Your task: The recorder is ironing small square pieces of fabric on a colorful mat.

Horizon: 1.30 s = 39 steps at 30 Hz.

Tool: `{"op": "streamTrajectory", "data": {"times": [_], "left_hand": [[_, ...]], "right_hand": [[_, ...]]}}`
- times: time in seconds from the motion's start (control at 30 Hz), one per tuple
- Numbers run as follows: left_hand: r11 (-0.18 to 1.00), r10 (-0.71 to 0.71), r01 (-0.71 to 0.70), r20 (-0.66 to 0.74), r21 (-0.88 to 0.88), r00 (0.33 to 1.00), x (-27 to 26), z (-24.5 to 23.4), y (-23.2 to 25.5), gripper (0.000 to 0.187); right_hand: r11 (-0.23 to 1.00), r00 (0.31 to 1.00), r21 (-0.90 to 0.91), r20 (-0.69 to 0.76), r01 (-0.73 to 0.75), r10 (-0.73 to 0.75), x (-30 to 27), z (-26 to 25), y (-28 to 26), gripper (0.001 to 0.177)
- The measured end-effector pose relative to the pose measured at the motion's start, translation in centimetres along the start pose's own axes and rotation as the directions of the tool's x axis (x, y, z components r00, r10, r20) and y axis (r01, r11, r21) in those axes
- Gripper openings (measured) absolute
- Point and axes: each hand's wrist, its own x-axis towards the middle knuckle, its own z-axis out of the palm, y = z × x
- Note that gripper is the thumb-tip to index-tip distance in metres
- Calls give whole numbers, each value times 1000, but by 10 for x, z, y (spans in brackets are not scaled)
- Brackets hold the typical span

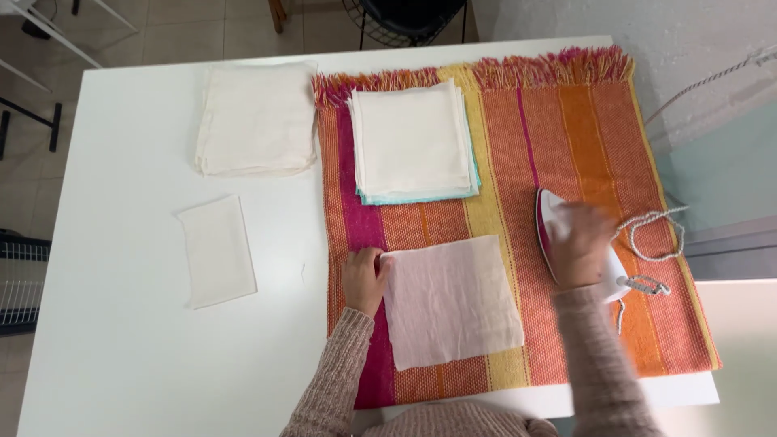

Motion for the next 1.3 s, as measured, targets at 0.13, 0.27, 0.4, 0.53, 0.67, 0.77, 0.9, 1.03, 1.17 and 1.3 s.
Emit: {"op": "streamTrajectory", "data": {"times": [0.13,0.27,0.4,0.53,0.67,0.77,0.9,1.03,1.17,1.3], "left_hand": [[994,38,-43,-47,-104,998,-1,-23,14,19],[987,51,-70,-134,-143,990,-6,-10,4,11],[984,43,-69,-156,-165,987,-6,-3,-3,11],[977,40,-75,-171,-201,984,-8,-18,10,11],[972,-6,-41,-199,-231,980,-9,-11,4,9],[969,-29,-24,-211,-245,977,-12,-10,5,9],[968,-51,-2,-204,-250,978,-8,-15,10,9],[965,-67,15,-191,-263,979,-14,-18,7,10],[956,-76,25,-163,-293,984,-10,-19,10,8],[948,-89,35,-159,-316,983,-11,-13,5,9]], "right_hand": [[965,659,-10,729,-263,187,8,-14,80,56],[712,187,34,973,-701,137,14,-26,79,48],[333,120,155,985,-930,-125,6,-58,43,25],[612,102,169,984,-772,-143,6,-122,-53,36],[727,123,151,988,-669,-93,-20,-121,-64,39],[670,97,67,995,-740,8,-57,-84,-38,45],[571,73,70,997,-818,-17,-27,-107,-88,44],[609,6,82,992,-789,-126,-14,-136,-170,46],[669,70,227,965,-708,-254,-3,-148,-204,50],[655,-53,-14,998,-755,-40,-4,-143,-164,58]]}}
